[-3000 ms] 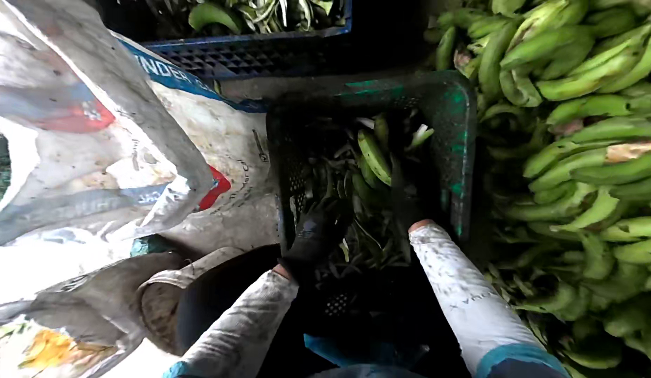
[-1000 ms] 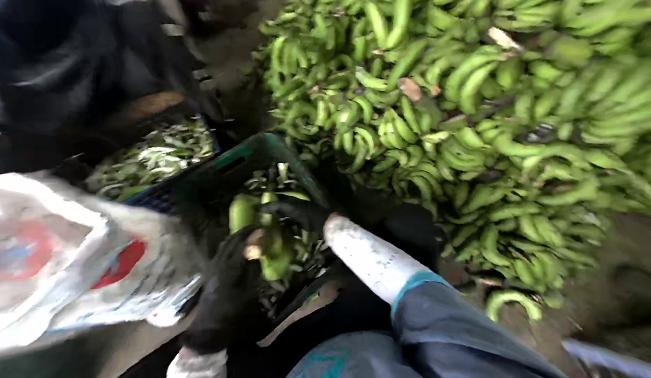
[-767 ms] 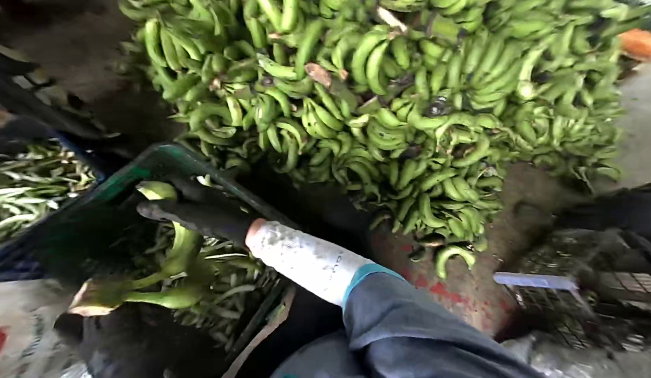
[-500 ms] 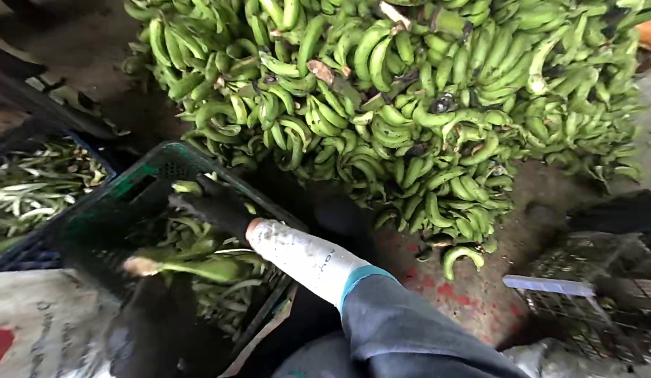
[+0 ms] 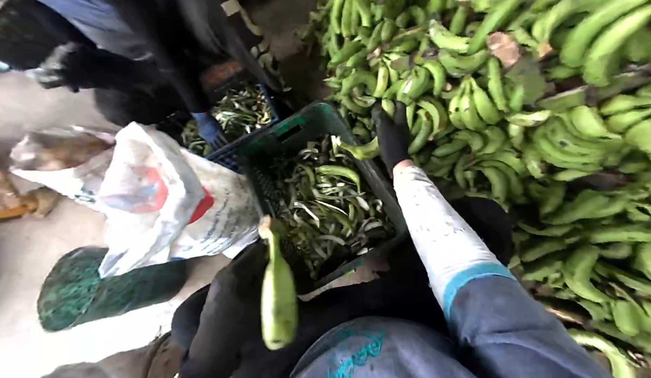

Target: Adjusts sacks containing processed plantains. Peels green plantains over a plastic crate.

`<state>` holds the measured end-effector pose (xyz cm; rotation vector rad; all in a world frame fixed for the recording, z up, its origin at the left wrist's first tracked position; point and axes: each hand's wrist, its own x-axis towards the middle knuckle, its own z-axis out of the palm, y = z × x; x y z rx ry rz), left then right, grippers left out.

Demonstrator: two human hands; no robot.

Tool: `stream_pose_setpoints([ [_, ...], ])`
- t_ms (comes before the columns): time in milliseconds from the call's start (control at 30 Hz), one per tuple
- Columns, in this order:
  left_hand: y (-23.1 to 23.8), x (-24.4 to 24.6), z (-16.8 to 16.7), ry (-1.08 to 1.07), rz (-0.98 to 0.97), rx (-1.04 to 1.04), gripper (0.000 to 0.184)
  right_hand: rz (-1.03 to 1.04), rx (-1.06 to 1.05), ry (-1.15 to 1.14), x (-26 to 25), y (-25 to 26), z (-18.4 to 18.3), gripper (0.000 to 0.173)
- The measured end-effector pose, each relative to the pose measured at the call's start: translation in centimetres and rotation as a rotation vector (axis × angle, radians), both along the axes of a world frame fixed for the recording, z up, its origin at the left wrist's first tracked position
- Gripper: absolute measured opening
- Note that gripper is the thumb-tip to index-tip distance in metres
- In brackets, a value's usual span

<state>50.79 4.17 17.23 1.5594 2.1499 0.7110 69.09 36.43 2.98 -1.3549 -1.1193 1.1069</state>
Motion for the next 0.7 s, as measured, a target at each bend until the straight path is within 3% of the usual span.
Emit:
stream_pose_setpoints([
  [67, 1.1, -1.6, -0.9, -0.444, 0.069, 0.214, 0.026, 0.113, 0.071, 0.016, -0.8, 0.0, 1.1, 0.064],
  [133, 3.5, -2.0, -1.6, -0.496, 0.124, 0.351, 0.027, 0.271, 0.049, -0.126, -1.5, -1.2, 1.7, 0.081],
  [200, 5.9, -2.2, -2.3, -0.254, 0.105, 0.396, 0.031, 0.390, 0.007, -0.220, -1.9, -3.6, 2.7, 0.080],
  [267, 8.0, -1.6, -3.1, -0.057, 0.101, 0.389, 0.030, 0.551, -0.164, -0.149, -2.1, -7.4, 4.1, 0.053],
  [300, 8.8, -1.3, -3.4, 0.048, 0.101, 0.370, 0.029, 0.679, -0.308, -0.015, -2.2, -9.4, 4.1, 0.048],
  [367, 10.3, -1.0, -4.8, 0.233, 0.089, 0.337, 0.031, 0.885, -0.569, 0.283, -3.1, -11.9, 2.4, 0.062],
  [467, 11.0, -0.9, -8.0, 0.377, 0.023, 0.309, 0.030, 0.885, -0.814, 0.671, -5.0, -12.9, -0.2, 0.063],
  [533, 10.1, 0.2, -9.0, 0.414, -0.025, 0.178, 0.030, 0.734, -0.892, 0.799, -6.0, -13.1, -0.6, 0.048],
  [567, 9.6, 0.9, -9.3, 0.416, -0.045, 0.081, 0.030, 0.654, -0.879, 0.771, -6.3, -13.2, -0.8, 0.039],
  [633, 8.8, 2.0, -9.2, 0.376, -0.058, -0.114, 0.035, 0.560, -0.749, 0.491, -6.7, -13.4, -1.5, 0.030],
  [700, 8.1, 2.4, -9.0, 0.346, -0.044, -0.229, 0.036, 0.605, -0.525, 0.166, -6.5, -13.3, -1.9, 0.037],
])
